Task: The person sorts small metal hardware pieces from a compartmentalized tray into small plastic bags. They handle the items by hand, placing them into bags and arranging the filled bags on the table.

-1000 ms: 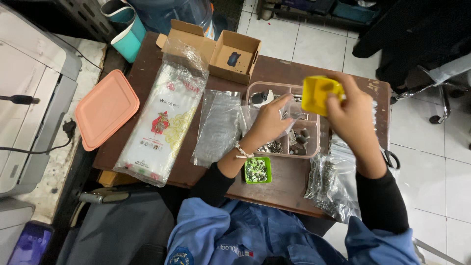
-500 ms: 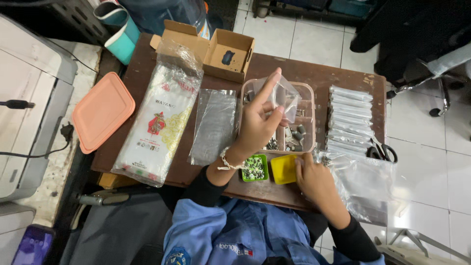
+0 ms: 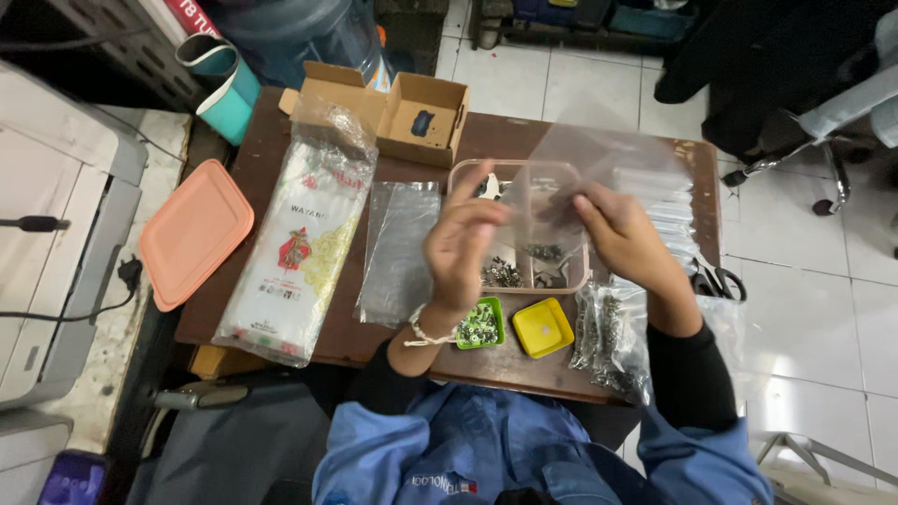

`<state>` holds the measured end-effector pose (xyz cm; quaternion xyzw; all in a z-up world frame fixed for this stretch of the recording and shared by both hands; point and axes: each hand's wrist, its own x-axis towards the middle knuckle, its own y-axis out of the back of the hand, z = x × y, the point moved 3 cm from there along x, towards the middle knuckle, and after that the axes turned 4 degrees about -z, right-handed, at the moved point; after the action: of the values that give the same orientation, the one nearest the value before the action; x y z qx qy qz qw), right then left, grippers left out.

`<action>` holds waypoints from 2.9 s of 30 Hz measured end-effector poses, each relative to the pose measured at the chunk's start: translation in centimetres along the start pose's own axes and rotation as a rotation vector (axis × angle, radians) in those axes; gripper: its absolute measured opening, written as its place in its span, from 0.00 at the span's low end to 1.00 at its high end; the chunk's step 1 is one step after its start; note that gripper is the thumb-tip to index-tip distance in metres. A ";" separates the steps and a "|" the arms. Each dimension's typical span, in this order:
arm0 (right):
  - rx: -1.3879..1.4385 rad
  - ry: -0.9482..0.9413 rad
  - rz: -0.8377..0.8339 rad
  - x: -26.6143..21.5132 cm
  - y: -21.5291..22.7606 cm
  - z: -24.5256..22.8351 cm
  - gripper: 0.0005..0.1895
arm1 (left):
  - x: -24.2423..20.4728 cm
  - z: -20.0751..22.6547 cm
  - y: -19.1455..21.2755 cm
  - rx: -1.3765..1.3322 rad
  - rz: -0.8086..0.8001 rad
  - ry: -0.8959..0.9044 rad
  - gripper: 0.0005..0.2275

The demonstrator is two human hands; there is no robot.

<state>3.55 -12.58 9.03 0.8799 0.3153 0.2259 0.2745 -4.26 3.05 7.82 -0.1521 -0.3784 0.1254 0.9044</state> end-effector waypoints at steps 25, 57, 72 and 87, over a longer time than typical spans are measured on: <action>0.041 -0.189 -0.572 2.2 3.3 -4.5 0.13 | -11.6 -9.4 -9.0 -1.012 0.440 0.924 0.07; -0.060 -0.858 0.761 -23.4 3.6 6.9 0.24 | -7.3 -6.0 -10.8 0.943 -0.833 0.233 0.21; -0.347 -0.023 0.444 -13.7 -0.2 0.0 0.14 | -5.9 3.5 3.7 0.865 -0.346 0.133 0.08; -0.386 0.368 -0.348 -3.9 -7.6 -2.3 0.02 | -8.8 2.6 11.6 1.366 -0.644 0.483 0.15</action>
<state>-3.75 -9.47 5.10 0.6887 0.4567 0.3866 0.4094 -13.46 11.21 -0.46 0.5305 -0.0364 0.0254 0.8465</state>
